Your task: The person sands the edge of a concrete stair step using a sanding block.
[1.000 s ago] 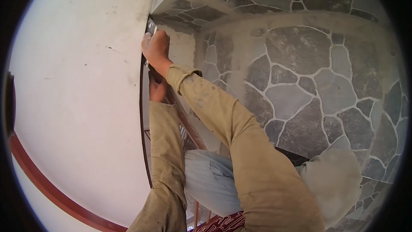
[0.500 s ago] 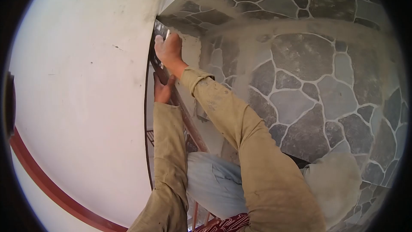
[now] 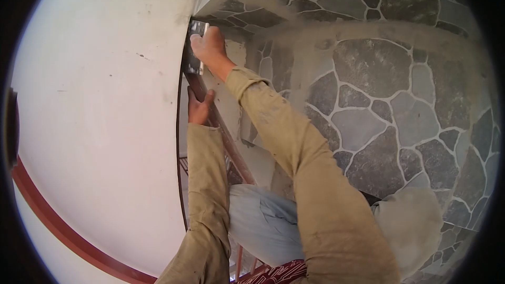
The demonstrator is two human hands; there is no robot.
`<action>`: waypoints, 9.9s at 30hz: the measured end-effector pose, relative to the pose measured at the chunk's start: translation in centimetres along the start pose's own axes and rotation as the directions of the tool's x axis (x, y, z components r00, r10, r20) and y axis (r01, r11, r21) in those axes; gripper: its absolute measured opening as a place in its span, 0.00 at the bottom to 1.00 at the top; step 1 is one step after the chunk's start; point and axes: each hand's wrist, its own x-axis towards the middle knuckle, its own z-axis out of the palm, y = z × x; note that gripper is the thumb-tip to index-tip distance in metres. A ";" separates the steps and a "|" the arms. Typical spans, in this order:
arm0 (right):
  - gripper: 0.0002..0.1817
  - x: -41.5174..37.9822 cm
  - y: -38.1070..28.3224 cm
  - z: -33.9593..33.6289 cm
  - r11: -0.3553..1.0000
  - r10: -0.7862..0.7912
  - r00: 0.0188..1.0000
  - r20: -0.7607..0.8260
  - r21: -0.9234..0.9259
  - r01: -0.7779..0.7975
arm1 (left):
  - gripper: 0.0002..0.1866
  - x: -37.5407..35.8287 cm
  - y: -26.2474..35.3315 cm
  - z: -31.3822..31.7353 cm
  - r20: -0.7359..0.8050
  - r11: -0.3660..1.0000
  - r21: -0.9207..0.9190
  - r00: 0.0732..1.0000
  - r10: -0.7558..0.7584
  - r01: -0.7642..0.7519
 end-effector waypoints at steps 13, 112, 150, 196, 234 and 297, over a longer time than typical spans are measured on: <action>0.12 -1.2 -1.0 -1.1 0.983 0.119 0.984 -0.132 0.153 -0.098 | 0.55 0.9 -1.4 0.5 -0.007 0.996 -0.040 0.997 0.073 -0.074; 0.12 -0.3 1.1 -2.5 0.984 0.092 0.989 -0.116 0.165 -0.072 | 0.44 0.3 0.7 -0.1 0.043 0.997 0.024 0.997 0.067 -0.068; 0.16 0.5 -0.2 -1.6 0.995 0.098 0.985 -0.140 0.026 -0.095 | 0.54 0.9 -0.3 -0.2 0.055 0.996 0.060 0.996 0.067 -0.071; 0.16 1.1 -0.5 -4.1 0.951 0.171 0.975 0.142 0.235 -0.201 | 0.51 0.7 -0.5 -0.3 0.033 0.997 0.043 0.998 0.060 -0.061; 0.16 -0.2 0.0 -2.6 0.941 0.312 0.937 -0.155 0.185 -0.282 | 0.42 -0.3 2.6 0.3 0.077 0.998 -0.059 0.996 -0.033 0.037; 0.18 -1.9 -0.8 -2.2 0.432 -0.286 0.824 0.490 -0.701 0.567 | 0.53 0.0 0.7 1.4 -0.055 0.877 -0.461 0.991 0.120 -0.132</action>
